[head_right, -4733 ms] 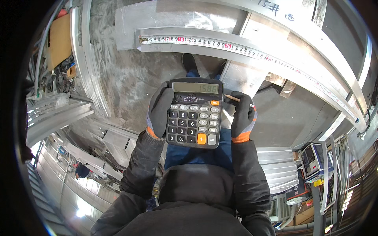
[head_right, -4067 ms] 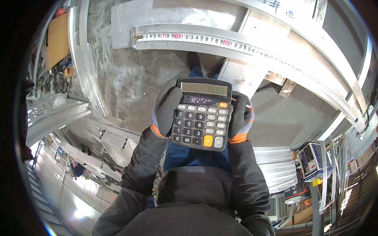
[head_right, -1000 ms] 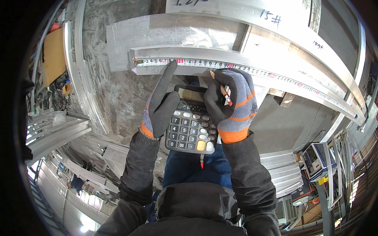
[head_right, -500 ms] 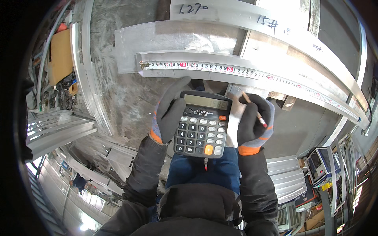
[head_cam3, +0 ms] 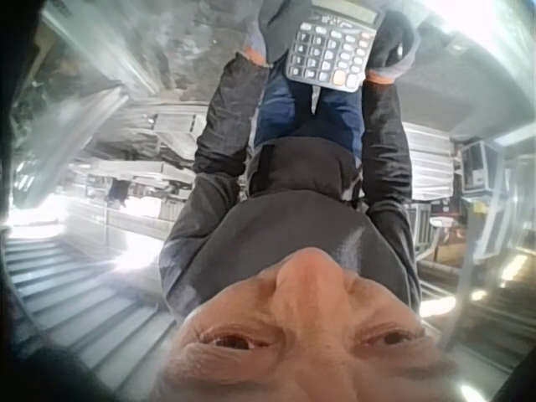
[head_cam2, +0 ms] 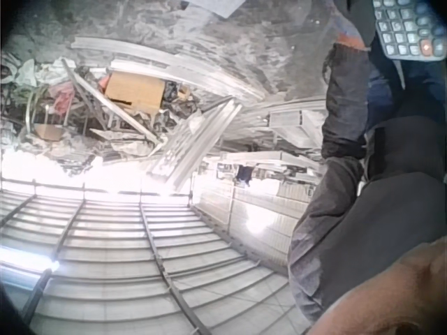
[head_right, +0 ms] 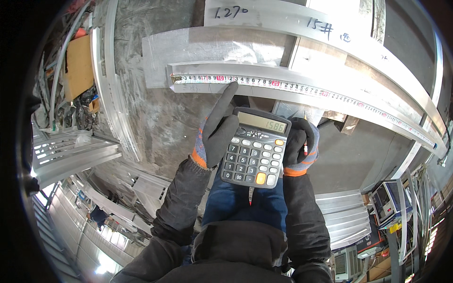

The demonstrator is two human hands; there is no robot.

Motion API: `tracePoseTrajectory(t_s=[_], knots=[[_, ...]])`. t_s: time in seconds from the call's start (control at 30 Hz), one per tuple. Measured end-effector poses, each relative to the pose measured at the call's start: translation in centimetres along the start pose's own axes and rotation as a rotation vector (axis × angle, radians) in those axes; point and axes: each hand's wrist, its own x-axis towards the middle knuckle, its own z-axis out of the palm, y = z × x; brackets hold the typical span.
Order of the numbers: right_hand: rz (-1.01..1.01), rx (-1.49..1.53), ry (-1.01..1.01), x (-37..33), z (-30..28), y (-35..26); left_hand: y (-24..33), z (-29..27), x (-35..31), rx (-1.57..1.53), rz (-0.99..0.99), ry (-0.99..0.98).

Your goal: The person measures a long metal profile with a tape measure, records values on a calculator, and marks the profile with a pencil. The person repeats this process for multiple sections of the profile.

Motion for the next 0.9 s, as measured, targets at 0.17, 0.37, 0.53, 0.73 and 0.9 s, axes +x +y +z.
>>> tracePoseTrajectory(t_s=[0.17, 0.37, 0.53, 0.73, 0.9], knots=[[0.004, 0.021, 0.042, 0.2, 0.4, -0.1, -0.7, -0.1, -0.1, -0.031, -0.004, -0.005], [0.114, 0.001, -0.005, 0.6, -0.9, -2.1, -2.0, 0.4, 0.3, -0.092, -0.004, 0.021], [0.546, 0.199, -0.078, -1.4, -3.8, -6.8, -2.5, 0.6, 0.2, -0.102, -0.013, 0.042], [0.824, 0.343, -0.187, -3.6, -4.8, -11.1, -2.4, 0.9, 0.3, -0.135, 0.003, 0.059], [0.81, 0.411, -0.114, -4.5, -3.2, -12.4, -1.9, 0.8, 0.2, -0.119, -0.046, 0.062]])
